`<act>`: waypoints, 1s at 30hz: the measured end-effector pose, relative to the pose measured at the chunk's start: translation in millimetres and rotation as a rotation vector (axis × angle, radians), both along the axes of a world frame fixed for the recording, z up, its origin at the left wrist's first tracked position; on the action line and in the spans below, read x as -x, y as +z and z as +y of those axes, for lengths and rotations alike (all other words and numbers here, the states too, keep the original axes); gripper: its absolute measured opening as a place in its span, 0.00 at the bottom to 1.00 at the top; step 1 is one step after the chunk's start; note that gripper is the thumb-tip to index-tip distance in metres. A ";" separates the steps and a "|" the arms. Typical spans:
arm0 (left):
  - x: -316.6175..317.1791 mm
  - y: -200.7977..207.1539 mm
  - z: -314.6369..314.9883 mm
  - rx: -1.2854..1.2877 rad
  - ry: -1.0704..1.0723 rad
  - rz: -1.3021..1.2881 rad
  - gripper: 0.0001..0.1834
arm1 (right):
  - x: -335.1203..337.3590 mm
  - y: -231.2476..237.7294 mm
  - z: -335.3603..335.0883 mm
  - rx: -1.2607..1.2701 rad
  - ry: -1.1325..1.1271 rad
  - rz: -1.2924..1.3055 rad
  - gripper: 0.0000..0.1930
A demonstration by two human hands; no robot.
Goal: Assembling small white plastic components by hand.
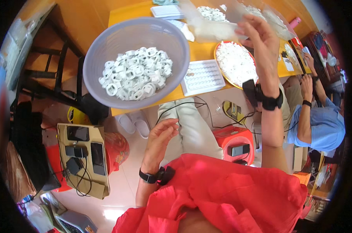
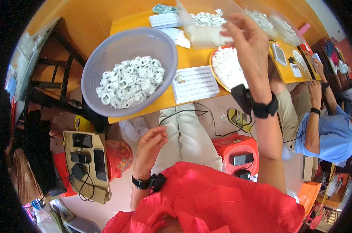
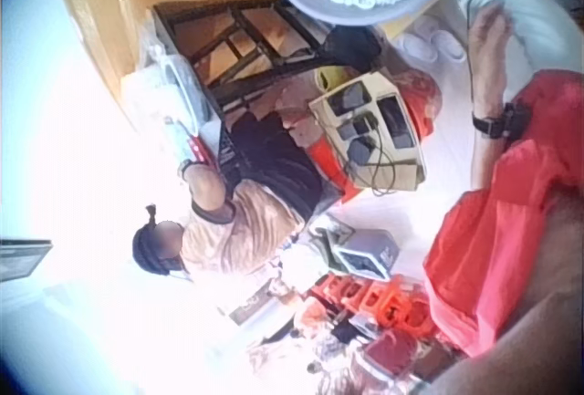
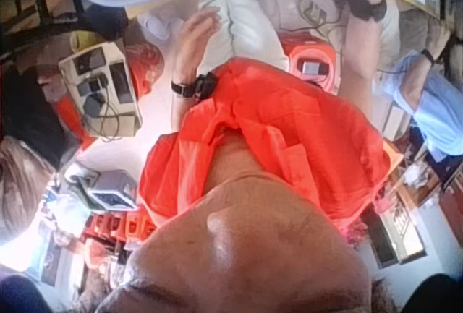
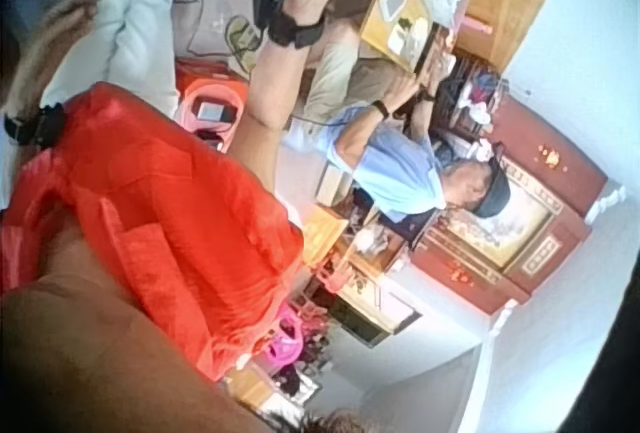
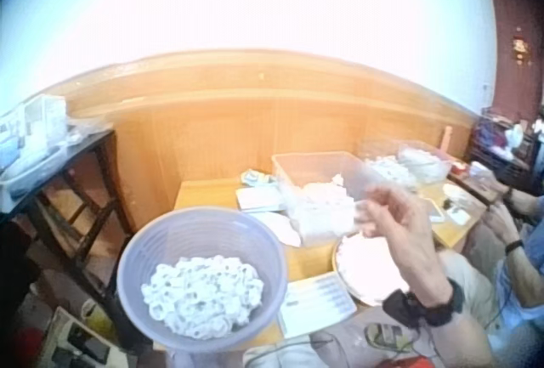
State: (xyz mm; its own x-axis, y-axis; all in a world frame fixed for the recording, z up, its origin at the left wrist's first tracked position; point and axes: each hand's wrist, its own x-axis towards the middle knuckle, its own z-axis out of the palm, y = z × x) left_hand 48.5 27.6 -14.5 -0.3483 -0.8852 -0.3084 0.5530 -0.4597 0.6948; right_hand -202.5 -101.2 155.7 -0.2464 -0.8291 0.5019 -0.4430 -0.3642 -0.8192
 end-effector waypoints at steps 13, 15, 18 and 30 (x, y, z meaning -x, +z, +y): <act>-19.5 -2.0 -0.3 0.069 0.005 0.028 0.12 | -113.5 -64.1 -48.9 -0.124 0.630 0.816 0.09; -20.1 -2.9 0.9 0.072 0.006 0.038 0.12 | -127.5 -81.6 -55.2 -0.196 0.633 0.889 0.13; -21.5 -3.2 2.2 0.052 0.001 0.035 0.12 | -147.2 -85.9 -53.2 -0.311 0.759 0.988 0.21; -26.7 -0.7 4.1 0.081 0.027 0.049 0.11 | -152.5 -100.7 -59.4 -0.315 0.583 0.939 0.11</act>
